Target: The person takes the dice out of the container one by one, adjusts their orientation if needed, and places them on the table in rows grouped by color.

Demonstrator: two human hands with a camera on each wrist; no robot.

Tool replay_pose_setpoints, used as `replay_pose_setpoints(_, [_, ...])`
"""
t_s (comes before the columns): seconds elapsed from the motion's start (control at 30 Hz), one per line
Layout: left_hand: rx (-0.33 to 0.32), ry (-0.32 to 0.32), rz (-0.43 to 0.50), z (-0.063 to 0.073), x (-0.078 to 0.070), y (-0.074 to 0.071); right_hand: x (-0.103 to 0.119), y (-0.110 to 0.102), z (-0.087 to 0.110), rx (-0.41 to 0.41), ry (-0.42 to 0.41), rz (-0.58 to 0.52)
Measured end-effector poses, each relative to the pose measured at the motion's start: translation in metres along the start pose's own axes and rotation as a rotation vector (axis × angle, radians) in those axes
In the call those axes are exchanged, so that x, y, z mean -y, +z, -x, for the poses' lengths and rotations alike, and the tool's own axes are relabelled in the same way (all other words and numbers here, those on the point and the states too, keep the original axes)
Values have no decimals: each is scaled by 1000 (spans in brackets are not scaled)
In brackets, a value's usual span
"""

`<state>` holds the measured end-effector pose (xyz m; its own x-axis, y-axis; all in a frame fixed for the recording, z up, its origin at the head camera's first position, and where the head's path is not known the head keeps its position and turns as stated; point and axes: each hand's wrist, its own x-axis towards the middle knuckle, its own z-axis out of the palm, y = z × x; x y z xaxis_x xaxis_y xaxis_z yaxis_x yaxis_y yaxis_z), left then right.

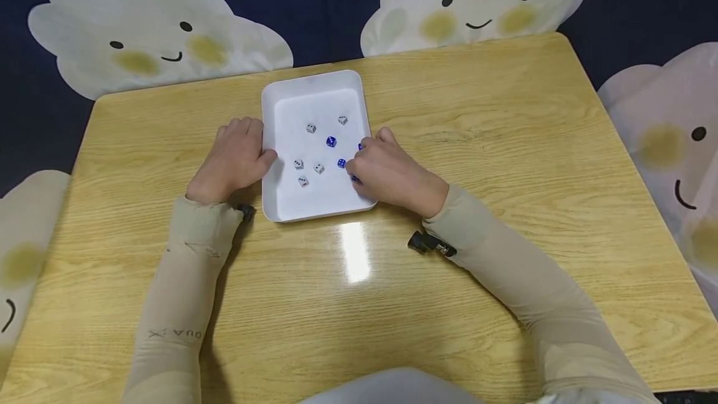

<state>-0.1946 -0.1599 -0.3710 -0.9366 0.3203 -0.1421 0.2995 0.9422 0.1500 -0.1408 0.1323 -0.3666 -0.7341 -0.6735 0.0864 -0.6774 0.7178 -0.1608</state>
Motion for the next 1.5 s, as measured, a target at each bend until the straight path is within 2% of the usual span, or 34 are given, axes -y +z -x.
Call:
replay_pose_setpoints(0.47, [-19,11,8,0,-1,1,-9,-6,0,-194,-51,-31])
replay_pose_setpoints(0.77, [-35,18,10,1,-1,2,-22,-17,2,-284,-14,-34])
replay_pose_setpoints(1.13, [-42,24,15,0,0,2,-50,-25,5,-332,76,-62])
replay_pose_setpoints(1.5, [-53,26,18,0,1,4,-80,-12,6,-370,117,-99])
